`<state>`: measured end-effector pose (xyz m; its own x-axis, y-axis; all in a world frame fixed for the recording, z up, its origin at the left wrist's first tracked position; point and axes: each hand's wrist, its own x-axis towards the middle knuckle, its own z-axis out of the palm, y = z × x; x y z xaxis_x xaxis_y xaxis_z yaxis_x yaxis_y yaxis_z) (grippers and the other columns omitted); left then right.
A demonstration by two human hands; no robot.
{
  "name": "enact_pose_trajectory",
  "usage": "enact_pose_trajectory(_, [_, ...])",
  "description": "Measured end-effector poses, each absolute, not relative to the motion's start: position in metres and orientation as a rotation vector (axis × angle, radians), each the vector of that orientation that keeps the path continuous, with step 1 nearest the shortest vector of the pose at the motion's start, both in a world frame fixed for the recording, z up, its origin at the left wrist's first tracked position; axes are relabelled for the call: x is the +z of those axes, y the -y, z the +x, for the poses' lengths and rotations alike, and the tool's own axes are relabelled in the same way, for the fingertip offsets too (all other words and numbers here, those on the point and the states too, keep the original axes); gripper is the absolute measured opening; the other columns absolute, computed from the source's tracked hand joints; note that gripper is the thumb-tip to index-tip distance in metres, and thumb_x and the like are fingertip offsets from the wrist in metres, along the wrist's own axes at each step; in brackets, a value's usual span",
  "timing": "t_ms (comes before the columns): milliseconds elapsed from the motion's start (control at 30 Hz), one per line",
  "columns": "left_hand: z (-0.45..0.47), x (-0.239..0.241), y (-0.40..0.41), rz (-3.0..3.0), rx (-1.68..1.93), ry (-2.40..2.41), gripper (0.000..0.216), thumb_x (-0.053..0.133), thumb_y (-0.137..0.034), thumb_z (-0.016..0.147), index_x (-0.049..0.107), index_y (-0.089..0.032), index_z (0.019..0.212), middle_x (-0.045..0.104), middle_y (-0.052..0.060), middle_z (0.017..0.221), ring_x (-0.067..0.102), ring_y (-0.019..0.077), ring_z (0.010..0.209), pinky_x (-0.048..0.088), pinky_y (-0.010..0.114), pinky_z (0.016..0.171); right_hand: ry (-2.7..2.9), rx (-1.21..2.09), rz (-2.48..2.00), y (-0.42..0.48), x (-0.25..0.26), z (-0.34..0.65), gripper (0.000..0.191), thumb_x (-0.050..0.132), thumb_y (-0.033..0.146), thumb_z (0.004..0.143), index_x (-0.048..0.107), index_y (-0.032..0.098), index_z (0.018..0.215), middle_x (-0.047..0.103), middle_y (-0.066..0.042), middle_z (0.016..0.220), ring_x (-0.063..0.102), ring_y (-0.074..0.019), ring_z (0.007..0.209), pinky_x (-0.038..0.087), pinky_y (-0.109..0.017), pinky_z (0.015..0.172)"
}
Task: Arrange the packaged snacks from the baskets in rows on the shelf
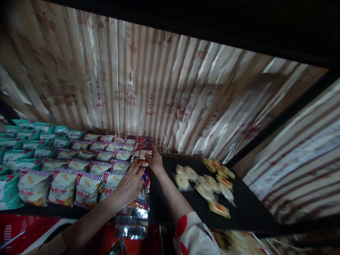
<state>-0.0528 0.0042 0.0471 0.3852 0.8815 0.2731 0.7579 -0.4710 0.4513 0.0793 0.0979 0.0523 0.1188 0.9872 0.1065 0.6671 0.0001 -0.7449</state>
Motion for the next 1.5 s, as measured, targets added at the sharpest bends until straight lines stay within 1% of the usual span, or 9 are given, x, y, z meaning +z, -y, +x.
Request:
enact_pose_trajectory(167, [-0.053, 0.05, -0.006, 2.422, 0.623, -1.502, 0.046, 0.04, -0.015, 0.082, 0.048, -0.006, 0.127, 0.04, 0.018, 0.141, 0.017, 0.0277, 0.14, 0.025, 0.046, 0.113, 1.723, 0.491, -1.863, -0.103, 0.052, 0.075, 0.043, 0.056, 0.025, 0.083, 0.051, 0.015, 0.124, 0.066, -0.01, 0.109, 0.063, -0.0199, 0.1, 0.045, -0.028, 0.087])
enact_pose_trajectory(533, [-0.051, 0.044, -0.014, 2.448, 0.543, -1.538, 0.047, 0.039, -0.017, 0.084, 0.048, -0.005, 0.128, 0.041, 0.017, 0.141, 0.019, 0.0261, 0.14, 0.022, 0.04, 0.114, 1.899, 0.266, -2.076, -0.098, 0.057, 0.065, 0.04, 0.048, 0.031, 0.086, 0.054, 0.017, 0.123, 0.065, -0.013, 0.113, 0.062, -0.0234, 0.102, 0.046, -0.028, 0.082])
enact_pose_trajectory(767, [-0.053, 0.041, -0.017, 2.462, 0.549, -1.535, 0.046, 0.041, -0.018, 0.083, 0.05, -0.004, 0.126, 0.043, 0.018, 0.139, 0.026, 0.0279, 0.137, 0.023, 0.042, 0.114, 1.998, 0.107, -2.247, -0.087, 0.075, 0.058, 0.038, 0.043, 0.042, 0.087, 0.06, 0.021, 0.115, 0.069, -0.012, 0.101, 0.066, -0.0265, 0.092, 0.048, -0.035, 0.075])
enact_pose_trajectory(900, [-0.053, 0.041, -0.019, 2.468, 0.579, -1.531, 0.047, 0.039, -0.016, 0.083, 0.05, -0.005, 0.127, 0.045, 0.017, 0.138, 0.026, 0.0267, 0.137, 0.024, 0.041, 0.114, 2.026, 0.053, -2.266, -0.087, 0.079, 0.058, 0.035, 0.042, 0.042, 0.088, 0.063, 0.024, 0.109, 0.07, -0.01, 0.098, 0.066, -0.025, 0.089, 0.047, -0.034, 0.073])
enact_pose_trajectory(1067, [-0.052, 0.042, -0.019, 2.456, 0.587, -1.526, 0.045, 0.04, -0.016, 0.082, 0.052, -0.004, 0.124, 0.047, 0.018, 0.137, 0.029, 0.0272, 0.136, 0.024, 0.041, 0.114, 2.024, -0.05, -2.108, -0.084, 0.073, 0.064, 0.029, 0.044, 0.037, 0.088, 0.068, 0.024, 0.096, 0.067, -0.007, 0.108, 0.06, -0.0246, 0.102, 0.047, -0.032, 0.077])
enact_pose_trajectory(1167, [-0.052, 0.039, -0.02, 2.458, 0.642, -1.511, 0.044, 0.04, -0.016, 0.082, 0.053, -0.005, 0.122, 0.049, 0.017, 0.135, 0.03, 0.026, 0.135, 0.027, 0.041, 0.113, 1.984, -0.084, -1.94, -0.076, 0.07, 0.069, 0.026, 0.045, 0.032, 0.089, 0.067, 0.024, 0.098, 0.066, -0.006, 0.109, 0.058, -0.0216, 0.103, 0.045, -0.03, 0.082])
enact_pose_trajectory(1333, [-0.051, 0.034, -0.037, 2.378, 0.792, -1.641, 0.041, 0.039, -0.019, 0.084, 0.052, -0.006, 0.122, 0.045, 0.017, 0.138, 0.028, 0.0262, 0.136, 0.027, 0.041, 0.112, 1.911, 0.027, -1.651, -0.058, 0.069, 0.079, 0.027, 0.043, 0.03, 0.09, 0.067, 0.022, 0.098, 0.066, -0.006, 0.107, 0.059, -0.0177, 0.1, 0.045, -0.028, 0.088])
enact_pose_trajectory(1400, [-0.049, 0.038, -0.049, 2.329, 0.784, -1.717, 0.042, 0.037, -0.024, 0.087, 0.05, -0.005, 0.122, 0.047, 0.018, 0.136, 0.033, 0.0268, 0.133, 0.027, 0.042, 0.112, 1.88, 0.071, -1.573, -0.052, 0.068, 0.085, 0.026, 0.044, 0.029, 0.089, 0.067, 0.021, 0.097, 0.066, -0.006, 0.105, 0.06, -0.0176, 0.098, 0.045, -0.028, 0.089])
enact_pose_trajectory(1500, [-0.044, 0.047, -0.066, 2.3, 0.656, -1.791, 0.041, 0.03, -0.028, 0.09, 0.052, -0.008, 0.118, 0.055, 0.017, 0.128, 0.043, 0.0232, 0.127, 0.024, 0.04, 0.112, 1.848, 0.13, -1.511, -0.043, 0.065, 0.095, 0.027, 0.043, 0.029, 0.088, 0.067, 0.02, 0.096, 0.066, -0.006, 0.102, 0.061, -0.0178, 0.095, 0.047, -0.029, 0.087])
